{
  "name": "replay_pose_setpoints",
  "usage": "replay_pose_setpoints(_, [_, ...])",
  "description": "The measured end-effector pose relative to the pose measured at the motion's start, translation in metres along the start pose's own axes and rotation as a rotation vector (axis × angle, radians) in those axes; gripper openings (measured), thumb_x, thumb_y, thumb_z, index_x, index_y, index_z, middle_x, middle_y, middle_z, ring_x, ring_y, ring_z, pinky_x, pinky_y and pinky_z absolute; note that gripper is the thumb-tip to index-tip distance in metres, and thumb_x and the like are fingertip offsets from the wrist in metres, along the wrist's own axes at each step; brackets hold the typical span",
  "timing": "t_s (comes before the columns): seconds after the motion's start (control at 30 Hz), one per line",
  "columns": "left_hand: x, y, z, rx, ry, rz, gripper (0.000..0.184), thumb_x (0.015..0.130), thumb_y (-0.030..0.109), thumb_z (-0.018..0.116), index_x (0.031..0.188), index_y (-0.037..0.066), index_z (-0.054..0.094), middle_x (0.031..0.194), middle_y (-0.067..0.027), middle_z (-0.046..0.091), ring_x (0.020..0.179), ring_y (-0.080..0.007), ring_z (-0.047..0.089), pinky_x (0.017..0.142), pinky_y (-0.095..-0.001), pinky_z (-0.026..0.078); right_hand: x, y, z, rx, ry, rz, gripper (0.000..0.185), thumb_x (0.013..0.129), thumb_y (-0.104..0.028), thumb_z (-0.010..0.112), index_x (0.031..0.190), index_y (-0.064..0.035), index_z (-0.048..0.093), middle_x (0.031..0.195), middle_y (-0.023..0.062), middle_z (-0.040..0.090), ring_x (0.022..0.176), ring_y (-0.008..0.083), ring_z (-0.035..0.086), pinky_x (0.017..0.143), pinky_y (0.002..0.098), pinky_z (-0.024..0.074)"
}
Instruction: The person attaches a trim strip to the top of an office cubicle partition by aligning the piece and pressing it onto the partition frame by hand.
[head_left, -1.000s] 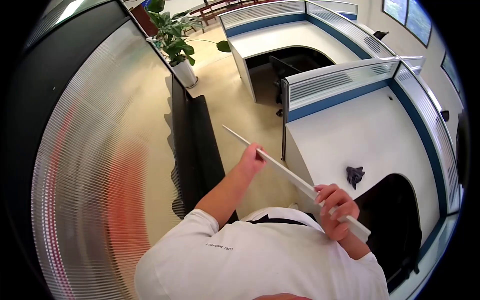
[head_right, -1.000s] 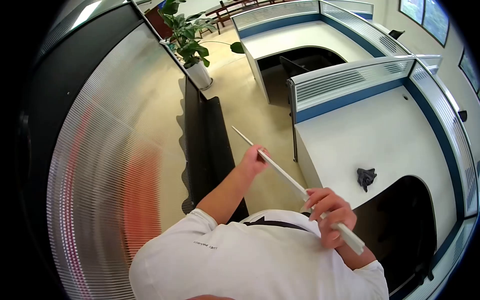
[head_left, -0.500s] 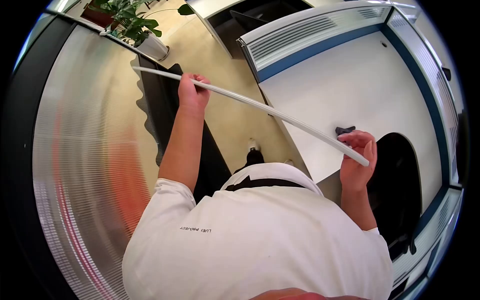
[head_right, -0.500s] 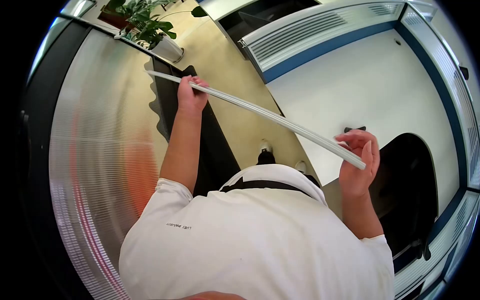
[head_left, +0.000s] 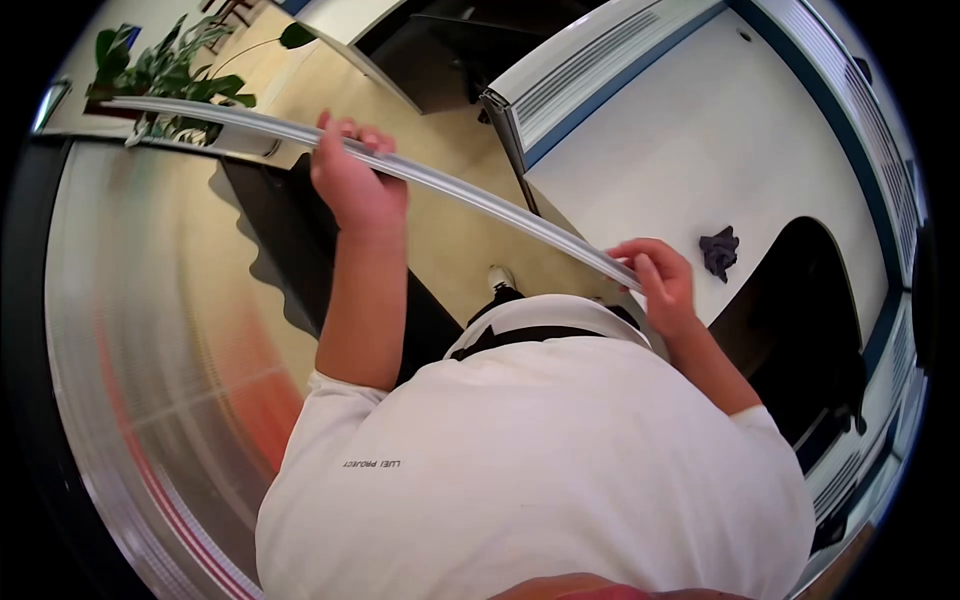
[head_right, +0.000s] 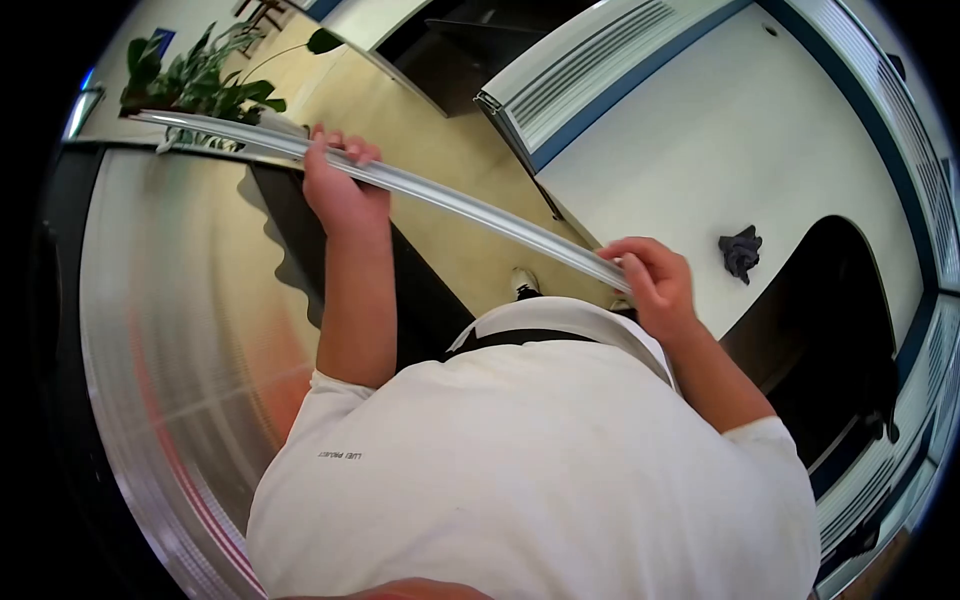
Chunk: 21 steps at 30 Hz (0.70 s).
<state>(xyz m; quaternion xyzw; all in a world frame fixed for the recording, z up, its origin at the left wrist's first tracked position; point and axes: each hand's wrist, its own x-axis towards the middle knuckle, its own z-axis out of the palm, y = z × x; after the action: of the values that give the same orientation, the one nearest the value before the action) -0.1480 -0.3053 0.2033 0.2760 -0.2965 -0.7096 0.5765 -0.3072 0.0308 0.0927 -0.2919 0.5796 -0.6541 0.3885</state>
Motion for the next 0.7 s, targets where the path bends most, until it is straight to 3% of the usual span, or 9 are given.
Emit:
replay_pose_setpoints(0.1, [-0.014, -0.013, 0.005, 0.071, -0.027, -0.152, 0.013, 0.103, 0.011, 0.056, 0.115, 0.01, 0.049, 0.083, 0.0006, 0.047, 0.065, -0.0122, 0.046, 0.056, -0.0257, 0.041, 0.037, 0.012, 0.069, 0.008, -0.013, 0.057, 0.024, 0.107, -0.007, 0.05, 0.119, 0.0016, 0.069, 0.115, 0.0131, 0.075, 0.09, 0.015, 0.07, 0.078, 0.028, 0.0581])
replay_pose_setpoints(0.17, [-0.011, -0.021, -0.005, 0.117, -0.119, -0.173, 0.019, 0.101, 0.007, 0.055, 0.118, 0.014, 0.049, 0.079, 0.0011, 0.044, 0.059, -0.012, 0.044, 0.053, -0.0262, 0.039, 0.066, 0.033, 0.098, 0.004, -0.081, -0.244, 0.021, 0.105, -0.005, 0.053, 0.119, 0.0005, 0.069, 0.118, 0.0153, 0.075, 0.096, 0.0173, 0.07, 0.082, 0.0297, 0.0571])
replay_pose_setpoints(0.2, [-0.003, -0.02, -0.008, 0.12, -0.119, -0.2, 0.019, 0.101, 0.007, 0.055, 0.118, 0.014, 0.049, 0.079, 0.0011, 0.044, 0.059, -0.012, 0.044, 0.053, -0.0262, 0.039, 0.078, 0.034, 0.104, -0.001, -0.06, -0.227, 0.021, 0.105, -0.005, 0.053, 0.119, 0.0005, 0.069, 0.118, 0.0153, 0.075, 0.096, 0.0173, 0.07, 0.082, 0.0297, 0.0571])
replay_pose_setpoints(0.3, [0.028, -0.01, -0.015, 0.082, -0.237, -0.07, 0.027, 0.1, 0.002, 0.051, 0.117, 0.022, 0.05, 0.073, 0.0012, 0.039, 0.052, -0.0118, 0.04, 0.048, -0.0274, 0.037, 0.108, 0.021, 0.108, -0.177, -0.171, -0.323, 0.02, 0.102, -0.008, 0.06, 0.118, -0.001, 0.069, 0.127, 0.017, 0.072, 0.102, 0.0251, 0.07, 0.091, 0.0344, 0.0558])
replay_pose_setpoints(0.43, [0.051, 0.001, -0.021, 0.081, -0.538, 0.014, 0.031, 0.1, 0.002, 0.048, 0.124, 0.021, 0.051, 0.079, -0.0009, 0.043, 0.053, -0.0135, 0.041, 0.052, -0.0291, 0.041, 0.16, 0.006, 0.081, -0.431, -0.086, -0.544, 0.019, 0.1, -0.014, 0.063, 0.115, -0.0032, 0.07, 0.124, 0.017, 0.072, 0.111, 0.0342, 0.067, 0.098, 0.0415, 0.054])
replay_pose_setpoints(0.47, [0.054, 0.004, -0.018, 0.113, -0.583, 0.034, 0.031, 0.1, 0.003, 0.047, 0.125, 0.021, 0.051, 0.081, -0.0016, 0.043, 0.053, -0.0139, 0.041, 0.053, -0.0295, 0.041, 0.174, 0.001, 0.075, -0.415, -0.029, -0.564, 0.016, 0.102, -0.01, 0.06, 0.112, -0.0018, 0.069, 0.12, 0.0175, 0.072, 0.107, 0.0322, 0.069, 0.096, 0.0398, 0.0547])
replay_pose_setpoints(0.5, [0.058, 0.005, -0.019, 0.097, -0.611, 0.052, 0.041, 0.096, 0.0, 0.049, 0.13, 0.02, 0.04, 0.082, -0.0041, 0.047, 0.049, -0.0168, 0.046, 0.048, -0.0328, 0.045, 0.188, -0.002, 0.068, -0.352, 0.015, -0.574, 0.015, 0.103, -0.007, 0.058, 0.11, -0.001, 0.069, 0.117, 0.0175, 0.072, 0.106, 0.0307, 0.069, 0.095, 0.0386, 0.055])
replay_pose_setpoints(0.63, [0.045, 0.01, 0.008, 0.27, -0.694, 0.27, 0.04, 0.097, 0.003, 0.056, 0.131, 0.015, 0.038, 0.081, -0.0061, 0.048, 0.049, -0.0249, 0.057, 0.047, -0.0361, 0.052, 0.256, -0.026, 0.042, -0.299, 0.09, -0.764, 0.014, 0.102, 0.002, 0.055, 0.106, 0.0013, 0.069, 0.107, 0.0163, 0.073, 0.097, 0.0252, 0.07, 0.087, 0.0335, 0.056])
replay_pose_setpoints(0.7, [0.043, 0.013, 0.02, 0.26, -0.721, 0.337, 0.043, 0.097, 0.004, 0.057, 0.134, 0.016, 0.039, 0.081, -0.0065, 0.049, 0.048, -0.0213, 0.055, 0.044, -0.0345, 0.05, 0.297, -0.034, 0.029, -0.401, 0.078, -0.866, 0.012, 0.101, -0.001, 0.059, 0.107, 0.0009, 0.07, 0.101, 0.0131, 0.072, 0.09, 0.0219, 0.069, 0.083, 0.0314, 0.0549])
